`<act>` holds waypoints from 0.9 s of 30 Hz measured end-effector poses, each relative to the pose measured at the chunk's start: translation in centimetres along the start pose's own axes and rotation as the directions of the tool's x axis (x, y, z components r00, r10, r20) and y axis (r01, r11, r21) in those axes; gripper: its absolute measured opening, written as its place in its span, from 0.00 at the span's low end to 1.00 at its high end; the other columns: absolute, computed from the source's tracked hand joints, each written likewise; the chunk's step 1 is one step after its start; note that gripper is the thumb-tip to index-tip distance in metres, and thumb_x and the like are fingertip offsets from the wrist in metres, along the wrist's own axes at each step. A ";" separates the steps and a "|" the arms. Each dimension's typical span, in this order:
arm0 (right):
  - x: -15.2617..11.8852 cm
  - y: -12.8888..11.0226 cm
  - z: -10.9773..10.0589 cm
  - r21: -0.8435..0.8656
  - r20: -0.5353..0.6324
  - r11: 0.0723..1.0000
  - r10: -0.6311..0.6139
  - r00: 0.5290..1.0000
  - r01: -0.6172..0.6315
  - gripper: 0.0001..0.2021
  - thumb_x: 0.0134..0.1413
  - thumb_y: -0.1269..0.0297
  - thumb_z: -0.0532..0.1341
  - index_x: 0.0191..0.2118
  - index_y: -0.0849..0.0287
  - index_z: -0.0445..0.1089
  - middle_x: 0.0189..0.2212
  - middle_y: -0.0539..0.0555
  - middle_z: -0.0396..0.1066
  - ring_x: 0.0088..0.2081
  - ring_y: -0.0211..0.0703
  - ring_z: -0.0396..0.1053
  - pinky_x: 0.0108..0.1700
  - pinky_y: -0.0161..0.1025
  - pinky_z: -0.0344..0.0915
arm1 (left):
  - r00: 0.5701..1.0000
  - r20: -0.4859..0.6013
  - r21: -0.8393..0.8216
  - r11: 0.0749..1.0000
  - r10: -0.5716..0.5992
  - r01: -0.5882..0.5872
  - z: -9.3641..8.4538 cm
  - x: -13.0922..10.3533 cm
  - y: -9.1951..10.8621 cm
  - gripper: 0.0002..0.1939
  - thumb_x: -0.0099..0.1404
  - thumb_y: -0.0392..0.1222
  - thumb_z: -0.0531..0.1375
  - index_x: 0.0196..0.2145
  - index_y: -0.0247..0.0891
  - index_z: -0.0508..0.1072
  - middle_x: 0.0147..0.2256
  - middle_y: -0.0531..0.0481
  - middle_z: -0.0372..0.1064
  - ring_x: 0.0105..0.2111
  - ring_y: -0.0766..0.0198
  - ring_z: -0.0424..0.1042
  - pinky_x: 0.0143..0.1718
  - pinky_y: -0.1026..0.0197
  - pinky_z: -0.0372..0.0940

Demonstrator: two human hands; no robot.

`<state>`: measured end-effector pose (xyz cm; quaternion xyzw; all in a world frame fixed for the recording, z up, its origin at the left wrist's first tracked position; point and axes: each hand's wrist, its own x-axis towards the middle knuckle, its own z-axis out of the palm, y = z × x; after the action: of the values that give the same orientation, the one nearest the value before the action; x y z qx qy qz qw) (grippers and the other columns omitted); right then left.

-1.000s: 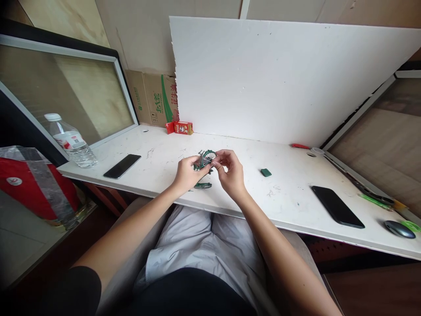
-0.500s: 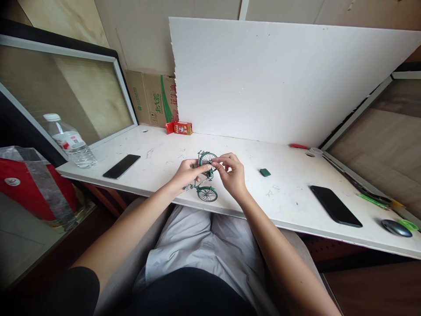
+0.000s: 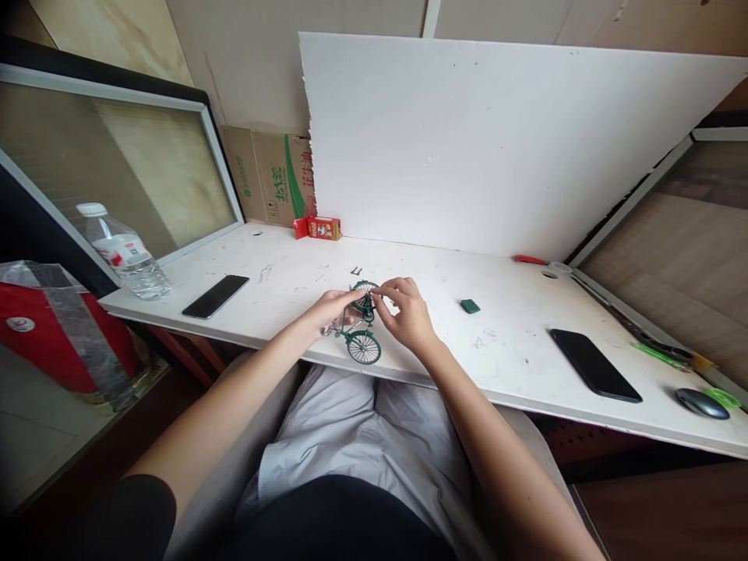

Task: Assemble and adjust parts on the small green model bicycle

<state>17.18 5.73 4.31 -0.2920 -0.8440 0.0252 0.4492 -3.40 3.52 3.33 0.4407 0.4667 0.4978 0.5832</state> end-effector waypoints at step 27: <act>9.3 7.6 12.5 -0.398 0.488 0.880 0.441 0.754 -0.257 0.20 0.70 0.71 0.56 0.62 0.57 0.75 0.59 0.64 0.74 0.61 0.59 0.66 0.57 0.47 0.67 | 0.884 -0.450 -0.158 0.986 -0.127 0.061 -17.0 2.7 3.0 0.15 0.63 0.41 0.74 0.43 0.33 0.77 0.31 0.44 0.80 0.23 0.65 0.78 0.25 0.67 0.74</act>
<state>7.14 19.58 1.48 -0.4913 -0.8611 0.0634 0.1150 -20.38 7.40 2.97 0.2457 0.5760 0.5904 0.5093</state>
